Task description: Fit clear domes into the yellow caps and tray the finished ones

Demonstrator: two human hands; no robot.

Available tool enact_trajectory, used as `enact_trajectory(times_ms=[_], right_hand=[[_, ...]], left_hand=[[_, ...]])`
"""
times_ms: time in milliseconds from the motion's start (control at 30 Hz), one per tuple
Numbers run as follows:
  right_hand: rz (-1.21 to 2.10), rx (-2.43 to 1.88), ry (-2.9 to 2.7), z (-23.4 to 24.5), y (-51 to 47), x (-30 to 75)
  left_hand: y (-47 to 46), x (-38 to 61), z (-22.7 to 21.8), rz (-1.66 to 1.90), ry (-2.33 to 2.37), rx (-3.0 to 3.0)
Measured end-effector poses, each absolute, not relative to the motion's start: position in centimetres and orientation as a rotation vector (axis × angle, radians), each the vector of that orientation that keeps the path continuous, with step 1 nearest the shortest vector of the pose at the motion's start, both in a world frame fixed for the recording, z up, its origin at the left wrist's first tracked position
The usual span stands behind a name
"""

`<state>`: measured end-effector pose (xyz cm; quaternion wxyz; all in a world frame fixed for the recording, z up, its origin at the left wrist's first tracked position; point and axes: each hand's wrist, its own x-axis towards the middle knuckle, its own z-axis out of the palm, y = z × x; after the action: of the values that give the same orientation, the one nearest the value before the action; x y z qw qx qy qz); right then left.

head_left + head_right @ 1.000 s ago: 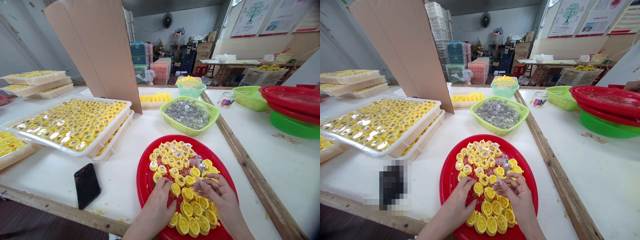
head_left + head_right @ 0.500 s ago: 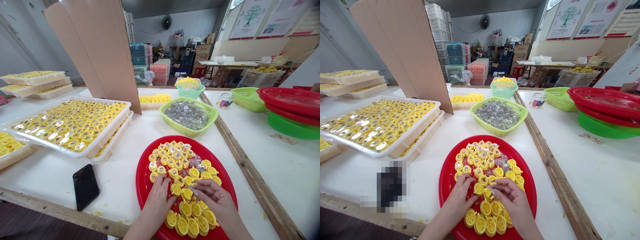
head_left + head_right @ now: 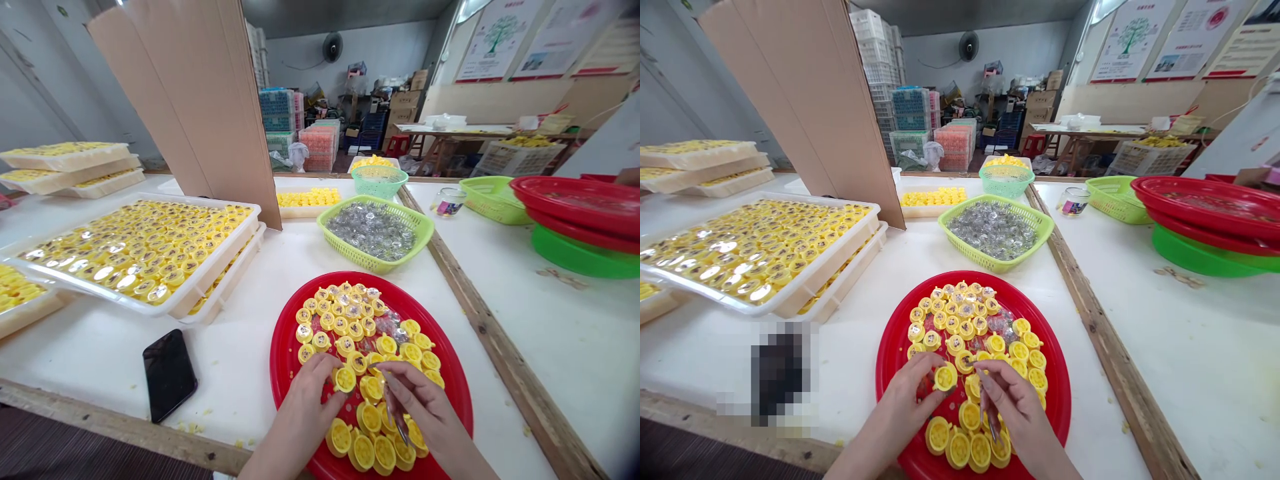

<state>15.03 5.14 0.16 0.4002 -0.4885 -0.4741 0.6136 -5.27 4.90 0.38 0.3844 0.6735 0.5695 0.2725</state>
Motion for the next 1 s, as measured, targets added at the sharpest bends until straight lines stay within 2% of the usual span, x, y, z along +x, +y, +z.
enact_trajectory(times_ms=[133,233,433,567,733,1000], right_hand=[[1.581,-1.191,-1.183,1.1,4.1,13.5],[1.506,-1.198,-1.252,1.4,3.6,12.7],[1.333,-1.225,-1.347,1.7,3.1,12.4],[1.312,-1.242,-1.179,1.8,2.7,11.7],[1.093,-1.288,-0.977,1.5,1.7,10.1],[0.906,-1.277,-1.025,-0.1,0.3,8.9]], left_hand=[[4.1,-5.3,3.1,0.648,1.295,1.604],[3.8,-4.9,3.6,0.675,1.222,1.579],[3.6,-4.7,3.2,0.704,1.039,1.654],[3.2,-4.3,3.0,0.734,0.981,1.669],[2.1,-4.0,1.9,0.76,0.998,1.77],[1.9,-2.0,-0.5,1.069,1.059,1.753]])
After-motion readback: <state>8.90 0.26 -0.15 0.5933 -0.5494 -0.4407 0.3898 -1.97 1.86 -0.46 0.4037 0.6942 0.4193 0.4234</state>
